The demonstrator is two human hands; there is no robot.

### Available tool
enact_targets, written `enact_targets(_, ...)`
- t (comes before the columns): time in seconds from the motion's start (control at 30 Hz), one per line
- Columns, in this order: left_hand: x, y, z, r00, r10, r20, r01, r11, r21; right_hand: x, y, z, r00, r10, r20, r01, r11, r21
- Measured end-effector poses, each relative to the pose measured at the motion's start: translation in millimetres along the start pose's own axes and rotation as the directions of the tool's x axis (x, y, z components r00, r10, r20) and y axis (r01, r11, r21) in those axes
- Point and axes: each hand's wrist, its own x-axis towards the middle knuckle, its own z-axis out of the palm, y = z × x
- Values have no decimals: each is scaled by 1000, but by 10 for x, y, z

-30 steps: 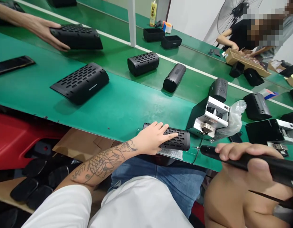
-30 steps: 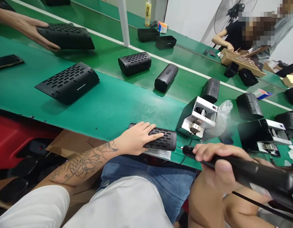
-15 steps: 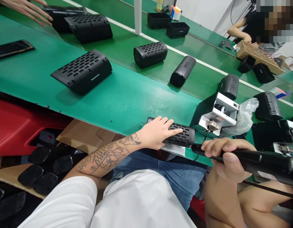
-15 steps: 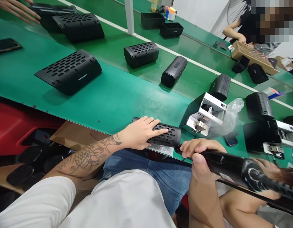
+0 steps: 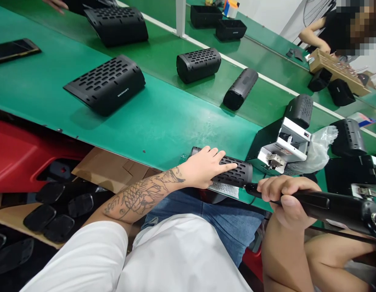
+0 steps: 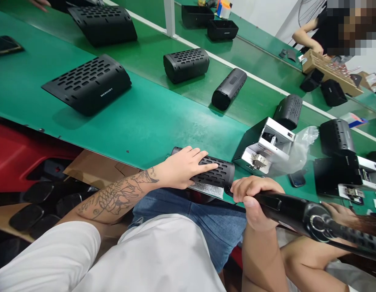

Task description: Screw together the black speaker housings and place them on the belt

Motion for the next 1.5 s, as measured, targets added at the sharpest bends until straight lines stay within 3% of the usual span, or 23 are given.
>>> enact_targets(0.13, 2, -3, -14, 1000, -1, 9, 1, 1000, -10, -4, -64, 15, 999, 37, -22, -38, 998, -42)
enact_targets(0.23, -2, 16, -37, 999, 0, 39, 0, 1000, -19, 61, -132, -130, 998, -10, -62, 8, 999, -33)
enact_targets(0.3, -5, 44, -39, 999, -4, 43, 5, 1000, -17, 173, -127, -313, 975, -97, -199, 79, 992, -98)
enact_targets(0.33, -6, 60, -33, 999, -11, 39, 11, 1000, -12, 250, -99, -415, 931, -151, -332, 99, 981, -167)
enact_targets(0.4, -6, 86, -10, 999, -25, 23, 25, 1000, -5, 427, 8, -603, 748, -258, -611, 62, 945, -323)
enact_targets(0.43, -6, 94, 3, 999, -30, 13, 30, 1000, -6, 514, 77, -678, 646, -294, -705, 15, 927, -374)
enact_targets(0.47, -7, 99, 14, 999, -34, 4, 34, 999, -8, 590, 150, -735, 574, -306, -759, -33, 918, -395)
enact_targets(0.5, -8, 99, 23, 999, -36, 0, 36, 999, -12, 651, 217, -773, 548, -296, -783, -69, 916, -395)
enact_targets(0.67, -54, 73, 14, 1000, -26, -17, 25, 998, -56, 655, 365, -739, 616, -159, -771, -176, 927, -332)
enact_targets(0.87, -104, 13, -3, 993, -114, 22, 116, 989, -92, 489, 246, -668, 667, -158, -728, -174, 917, -359)
enact_targets(0.93, -100, -1, 2, 994, -107, 26, 109, 988, -111, 504, 222, -695, 648, -223, -728, -122, 913, -389)
enact_targets(1.0, -93, -8, 1, 994, -108, 28, 111, 987, -117, 553, 235, -730, 596, -288, -750, -85, 906, -415)
enact_targets(1.1, -89, -13, -11, 991, -125, 47, 130, 983, -127, 636, 302, -750, 565, -232, -792, -142, 918, -370)
enact_targets(1.27, -94, -27, 1, 994, -112, 18, 114, 982, -153, 644, 334, -655, 621, -162, -767, -180, 923, -340)
enact_targets(1.4, -88, -25, 35, 993, -114, 4, 113, 981, -155, 497, 89, -566, 660, -204, -723, -89, 934, -345)
enact_targets(1.5, -86, -17, 36, 994, -110, 0, 109, 982, -152, 297, -261, -425, 808, -161, -567, -13, 957, -290)
